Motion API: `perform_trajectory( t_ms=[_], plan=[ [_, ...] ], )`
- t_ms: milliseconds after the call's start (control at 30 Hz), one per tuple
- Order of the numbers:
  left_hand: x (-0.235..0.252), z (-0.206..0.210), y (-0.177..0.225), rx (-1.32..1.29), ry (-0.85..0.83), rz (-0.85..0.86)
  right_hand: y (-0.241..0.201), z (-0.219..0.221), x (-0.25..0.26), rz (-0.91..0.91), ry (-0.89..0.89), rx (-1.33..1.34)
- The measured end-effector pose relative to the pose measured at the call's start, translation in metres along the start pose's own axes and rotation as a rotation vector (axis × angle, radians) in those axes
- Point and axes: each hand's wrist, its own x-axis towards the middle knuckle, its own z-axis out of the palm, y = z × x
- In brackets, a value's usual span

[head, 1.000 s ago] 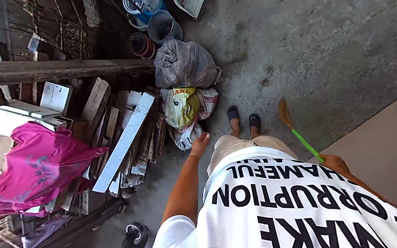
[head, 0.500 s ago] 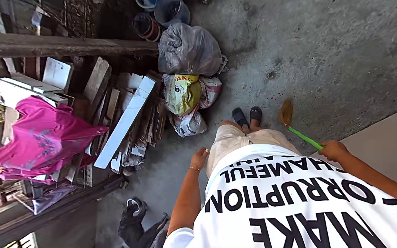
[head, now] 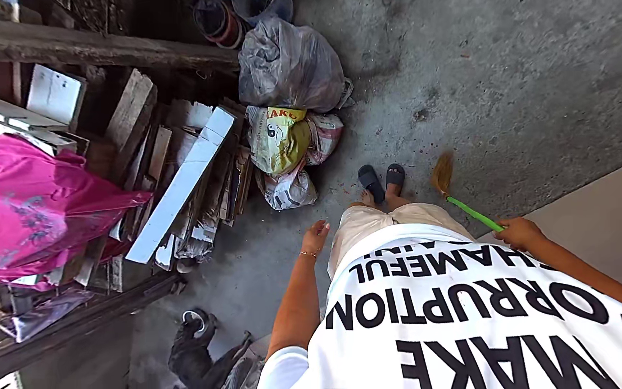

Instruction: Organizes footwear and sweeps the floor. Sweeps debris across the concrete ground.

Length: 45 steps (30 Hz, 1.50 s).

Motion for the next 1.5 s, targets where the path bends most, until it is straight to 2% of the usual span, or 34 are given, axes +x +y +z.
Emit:
perform_trajectory(
  t_ms=[200, 567, 733, 1233, 1500],
  plan=[
    [0.01, 0.003, -0.025, 0.014, -0.052, -0.054, -0.015, -0.004, -0.016, 0.001, 0.014, 0.003],
    [-0.015, 0.005, -0.025, -0.052, 0.044, -0.061, -0.036, -0.014, 0.01, 0.006, -0.029, -0.048],
    [-0.018, 0.02, -0.026, -0.052, 0.025, -0.058, -0.026, -0.017, 0.018, 0.001, -0.032, -0.055],
    [0.002, 0.041, -0.034, -0.094, 0.021, 0.02, -0.002, -0.015, -0.016, -0.06, 0.041, -0.03],
    [0.004, 0.031, -0.021, -0.113, 0.058, 0.035, 0.017, -0.008, -0.015, -0.034, 0.053, -0.018]
  ],
)
